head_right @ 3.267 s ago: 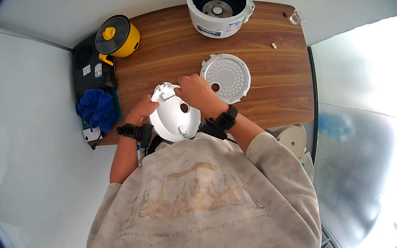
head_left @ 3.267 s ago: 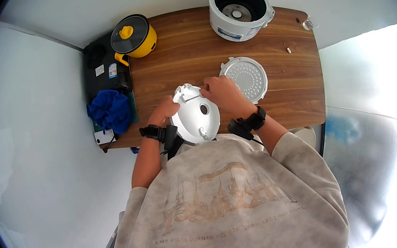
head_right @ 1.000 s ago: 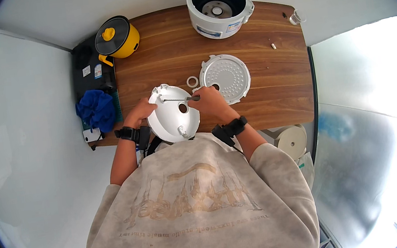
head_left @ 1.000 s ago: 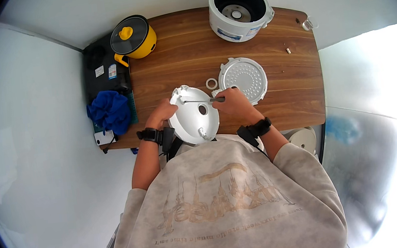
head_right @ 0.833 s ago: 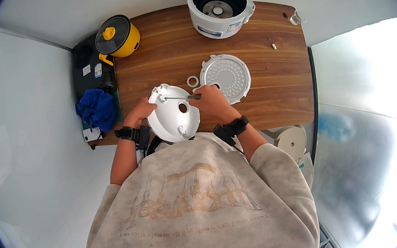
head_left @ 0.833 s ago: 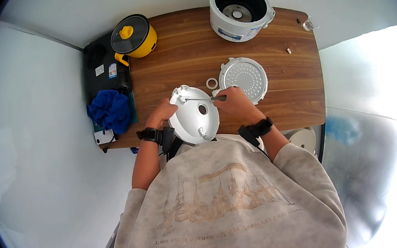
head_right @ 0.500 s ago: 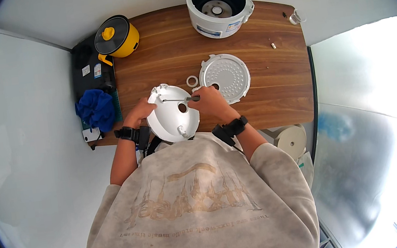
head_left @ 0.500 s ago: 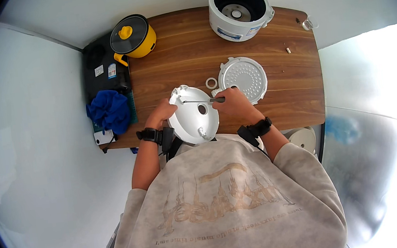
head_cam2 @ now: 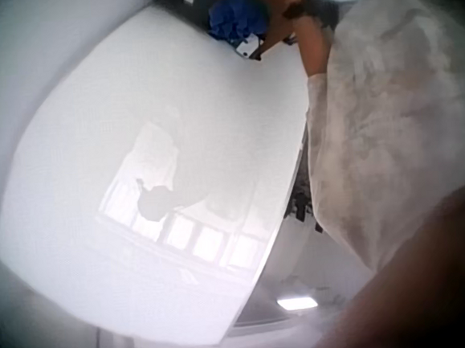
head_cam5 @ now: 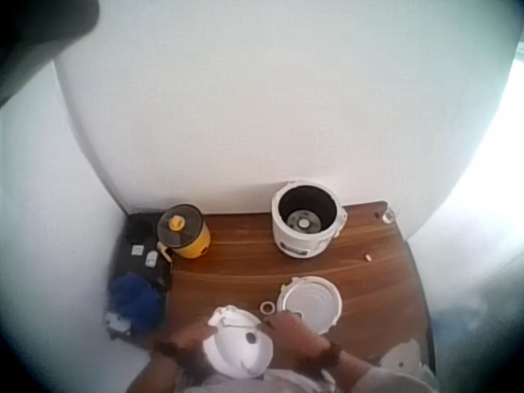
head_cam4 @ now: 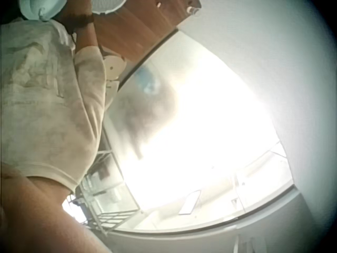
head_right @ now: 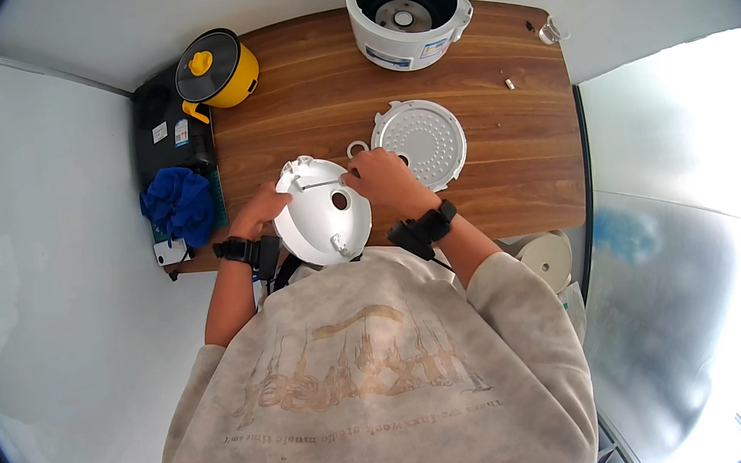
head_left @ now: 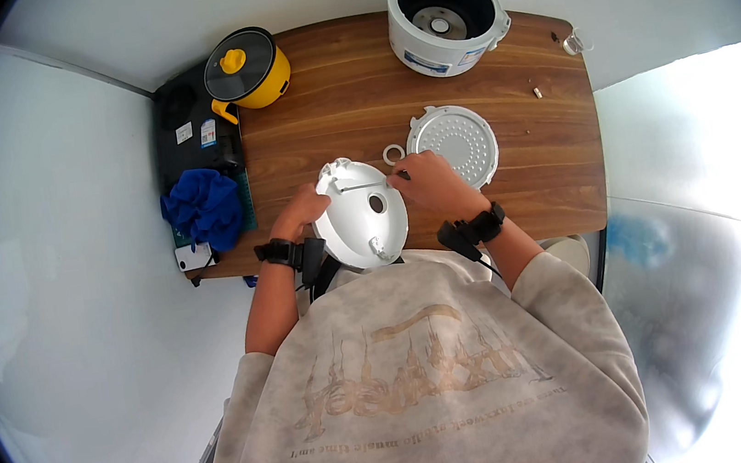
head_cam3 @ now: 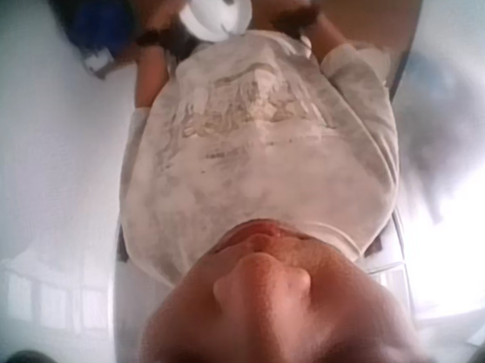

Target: The person uses a screwdriver to remove screws from a white plastic lid and separates its components on a wooden table. They then place the disassembled parts and a small white plastic piece on the table.

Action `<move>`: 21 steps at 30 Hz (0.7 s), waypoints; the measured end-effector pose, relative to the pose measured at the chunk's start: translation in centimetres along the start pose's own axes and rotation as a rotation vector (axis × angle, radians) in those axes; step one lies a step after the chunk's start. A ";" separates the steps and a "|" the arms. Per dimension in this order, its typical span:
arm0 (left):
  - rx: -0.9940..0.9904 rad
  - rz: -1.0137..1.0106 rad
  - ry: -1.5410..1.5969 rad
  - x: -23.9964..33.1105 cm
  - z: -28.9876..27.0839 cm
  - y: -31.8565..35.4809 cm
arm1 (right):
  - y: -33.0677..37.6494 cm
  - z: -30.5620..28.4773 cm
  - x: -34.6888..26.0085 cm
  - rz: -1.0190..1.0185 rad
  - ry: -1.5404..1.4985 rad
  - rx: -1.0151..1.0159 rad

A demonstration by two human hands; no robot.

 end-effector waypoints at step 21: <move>-0.004 0.005 -0.017 0.0 -0.2 0.0 | -0.1 -1.5 -2.4 -0.244 0.277 0.331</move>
Point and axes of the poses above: each hand's wrist, its own y-axis away from the middle knuckle, its own z-axis out of the palm, x = y × z, the point moved 10 cm from there along -y, towards the middle knuckle, and after that the axes turned 12 degrees about z, right-handed, at the moved point
